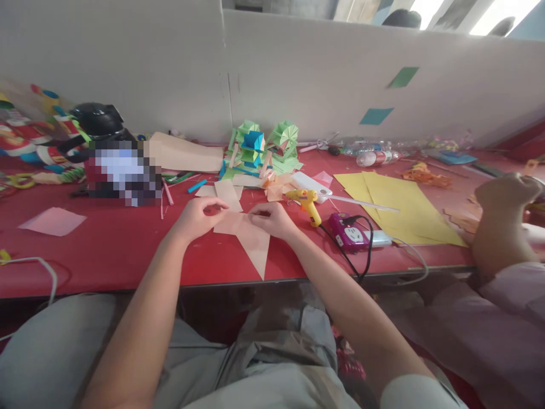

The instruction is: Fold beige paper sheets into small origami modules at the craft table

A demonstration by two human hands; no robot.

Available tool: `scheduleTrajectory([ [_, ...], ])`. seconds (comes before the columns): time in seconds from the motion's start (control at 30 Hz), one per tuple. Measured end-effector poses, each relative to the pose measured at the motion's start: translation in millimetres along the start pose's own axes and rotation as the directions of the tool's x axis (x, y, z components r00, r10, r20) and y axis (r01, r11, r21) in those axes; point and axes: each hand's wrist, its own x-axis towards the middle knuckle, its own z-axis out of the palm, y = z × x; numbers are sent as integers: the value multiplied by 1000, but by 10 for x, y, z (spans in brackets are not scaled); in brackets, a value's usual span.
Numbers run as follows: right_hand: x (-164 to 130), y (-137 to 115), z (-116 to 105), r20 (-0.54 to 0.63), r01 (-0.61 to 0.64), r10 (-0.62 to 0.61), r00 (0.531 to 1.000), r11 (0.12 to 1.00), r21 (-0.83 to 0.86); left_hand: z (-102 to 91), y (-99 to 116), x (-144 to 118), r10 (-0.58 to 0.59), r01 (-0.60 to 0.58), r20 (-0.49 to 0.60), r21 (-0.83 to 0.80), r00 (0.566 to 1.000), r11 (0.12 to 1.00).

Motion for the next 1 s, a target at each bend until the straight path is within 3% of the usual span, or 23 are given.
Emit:
scheduleTrajectory([
  [0.07,-18,-22,18,14,43,-42,999,999,-26,24,15,-3,19,-21,39,41,999,999],
  [0.2,-45,-54,40,8,97,-96,995,994,-55,66,20,-5,-62,56,76,78,995,995],
  [0.6,-68,-79,16,27,94,-92,995,992,-88,-66,-89,-6,-123,95,115,218,986,971],
  [0.8,-52,-75,-88,-122,31,-36,992,999,-42,-234,-274,-42,-180,173,-3,295,984,940],
  [0.9,-33,-80,-103,-169,25,-27,985,1000,-16,-226,-235,-37,-180,178,3,148,984,973],
  [1.0,-13,-70,-75,-181,0,9,983,999,49,-118,-62,-22,-157,178,115,-203,981,963],
])
